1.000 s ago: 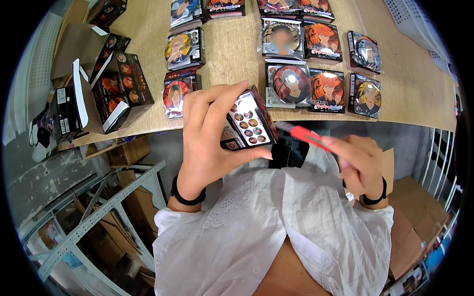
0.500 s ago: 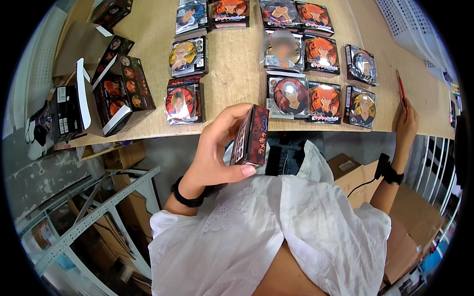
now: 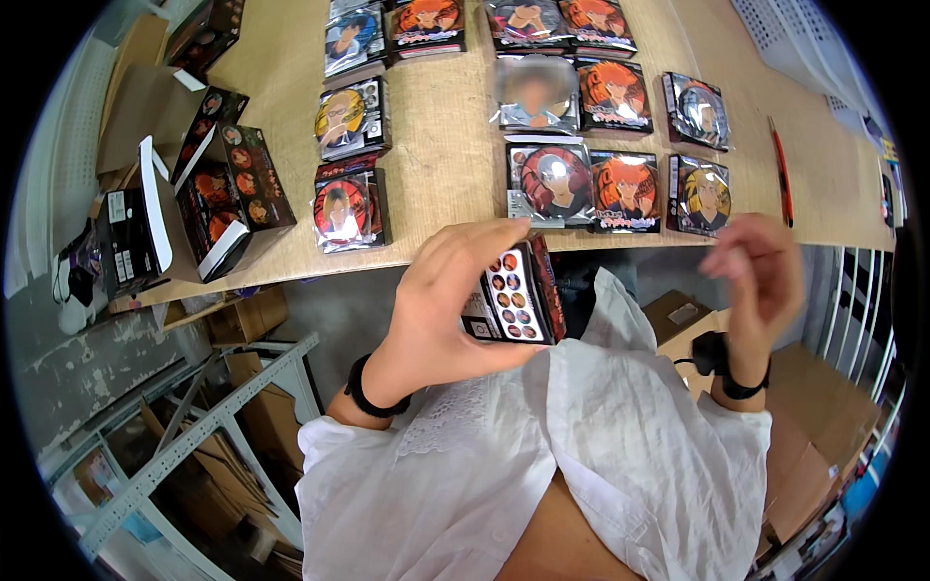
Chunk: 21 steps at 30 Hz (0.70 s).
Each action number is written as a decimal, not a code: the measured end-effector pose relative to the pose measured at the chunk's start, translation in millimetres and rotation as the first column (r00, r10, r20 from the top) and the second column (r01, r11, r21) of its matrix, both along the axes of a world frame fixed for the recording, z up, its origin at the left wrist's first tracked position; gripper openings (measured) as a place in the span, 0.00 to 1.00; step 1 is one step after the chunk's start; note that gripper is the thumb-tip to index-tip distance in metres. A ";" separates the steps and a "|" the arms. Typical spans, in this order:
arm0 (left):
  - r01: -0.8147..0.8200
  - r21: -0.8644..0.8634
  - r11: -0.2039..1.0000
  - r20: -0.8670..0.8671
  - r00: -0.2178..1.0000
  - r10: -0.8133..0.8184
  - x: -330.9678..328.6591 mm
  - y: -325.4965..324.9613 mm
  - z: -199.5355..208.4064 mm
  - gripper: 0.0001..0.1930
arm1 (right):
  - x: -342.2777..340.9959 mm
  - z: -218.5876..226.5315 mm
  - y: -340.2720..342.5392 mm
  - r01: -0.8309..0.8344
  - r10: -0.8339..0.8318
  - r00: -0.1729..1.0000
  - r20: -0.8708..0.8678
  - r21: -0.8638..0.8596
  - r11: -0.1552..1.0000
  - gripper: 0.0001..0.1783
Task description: The person repeatedly opens small rectangular blind boxes using a red utility knife. They cut the plastic seal, remove the inner plastic-wrapped item, and place it on the table. The process is repeated for multiple boxes throughout the clip.
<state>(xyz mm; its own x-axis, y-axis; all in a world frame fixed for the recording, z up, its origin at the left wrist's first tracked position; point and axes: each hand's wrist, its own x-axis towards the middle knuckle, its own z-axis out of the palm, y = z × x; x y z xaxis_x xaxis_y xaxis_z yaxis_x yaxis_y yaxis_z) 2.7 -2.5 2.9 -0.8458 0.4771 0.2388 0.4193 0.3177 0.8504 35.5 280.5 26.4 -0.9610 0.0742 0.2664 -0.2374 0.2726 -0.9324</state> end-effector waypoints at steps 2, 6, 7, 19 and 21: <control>-0.010 -0.145 0.989 -0.241 0.970 -0.026 -0.4 7.3 1.8 0.39 | -0.4 2.2 -27.5 -0.286 0.287 0.950 0.121 -0.027 0.958 0.23; 0.008 -0.175 0.985 -0.337 0.939 -0.068 0.9 14.3 1.4 0.35 | -10.2 -4.9 -58.5 -0.491 0.491 0.841 0.229 -0.059 0.869 0.35; -0.001 -0.180 0.984 -0.364 0.929 -0.066 2.1 14.5 0.6 0.35 | -11.5 -5.6 -60.7 -0.499 0.496 0.834 0.241 -0.053 0.865 0.35; -0.011 -0.286 0.958 -0.397 0.912 -0.108 2.5 17.8 4.6 0.32 | -15.0 -9.7 -63.9 -0.511 0.514 0.816 0.265 -0.087 0.855 0.35; -0.016 -0.314 0.949 -0.407 0.905 -0.120 2.6 18.9 3.8 0.31 | -12.8 -13.9 -68.5 -0.469 0.465 0.849 0.249 -0.046 0.882 0.34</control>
